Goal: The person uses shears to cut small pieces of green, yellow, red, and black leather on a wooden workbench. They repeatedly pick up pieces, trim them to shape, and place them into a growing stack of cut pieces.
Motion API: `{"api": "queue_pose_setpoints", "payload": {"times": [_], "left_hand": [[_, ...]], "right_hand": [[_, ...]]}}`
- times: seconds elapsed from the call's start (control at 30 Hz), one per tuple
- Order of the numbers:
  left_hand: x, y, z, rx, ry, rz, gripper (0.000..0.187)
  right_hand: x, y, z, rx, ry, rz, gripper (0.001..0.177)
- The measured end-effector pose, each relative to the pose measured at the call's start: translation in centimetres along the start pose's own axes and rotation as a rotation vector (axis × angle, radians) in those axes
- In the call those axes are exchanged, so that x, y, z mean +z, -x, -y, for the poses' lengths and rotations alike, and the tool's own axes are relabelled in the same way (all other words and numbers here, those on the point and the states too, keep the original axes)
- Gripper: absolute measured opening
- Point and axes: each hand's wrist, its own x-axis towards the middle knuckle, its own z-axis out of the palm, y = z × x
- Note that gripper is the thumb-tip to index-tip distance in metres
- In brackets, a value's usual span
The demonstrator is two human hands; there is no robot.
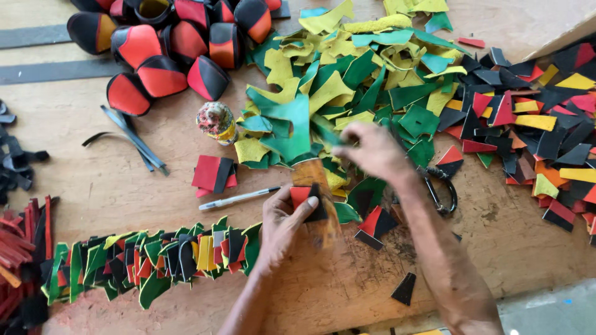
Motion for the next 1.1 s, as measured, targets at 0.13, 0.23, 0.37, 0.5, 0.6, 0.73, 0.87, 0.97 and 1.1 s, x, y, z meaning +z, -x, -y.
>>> {"api": "queue_pose_setpoints", "payload": {"times": [0.13, 0.23, 0.37, 0.5, 0.6, 0.73, 0.87, 0.97, 1.1], "left_hand": [[-1.1, 0.9, -1.0, -0.287, -0.072, 0.327, 0.025], [-0.1, 0.7, -0.4, -0.279, -0.060, 0.410, 0.025], [-0.1, -0.2, 0.2, -0.140, 0.049, 0.195, 0.021], [-0.4, -1.1, 0.3, -0.059, 0.070, 0.057, 0.020], [-0.7, -0.9, 0.5, -0.037, 0.043, 0.033, 0.020], [-0.6, -1.1, 0.9, -0.052, -0.026, 0.015, 0.017], [-0.3, -0.9, 1.1, -0.042, -0.085, -0.006, 0.017], [-0.2, -0.8, 0.9, -0.027, -0.137, -0.015, 0.016], [0.1, -0.9, 0.6, -0.011, -0.232, -0.050, 0.017]], "right_hand": [[-2.8, 0.7, -2.2, -0.103, -0.575, 0.022, 0.015], [-3.0, 1.8, -2.8, -0.169, -0.793, 0.023, 0.021], [-2.4, 3.6, -2.2, -0.115, -0.866, 0.004, 0.037], [-2.6, 5.3, -0.7, -0.121, -0.778, -0.024, 0.057], [-2.2, 6.1, -0.1, -0.174, -0.770, -0.025, 0.069], [-1.6, 7.3, -0.6, -0.225, -0.615, -0.032, 0.070], [-0.5, 8.5, -1.0, -0.374, -0.695, -0.022, 0.064], [-0.1, 9.2, -1.2, -0.188, -0.702, 0.028, 0.057], [0.4, 10.0, -1.5, -0.174, -0.845, 0.076, 0.048]]}}
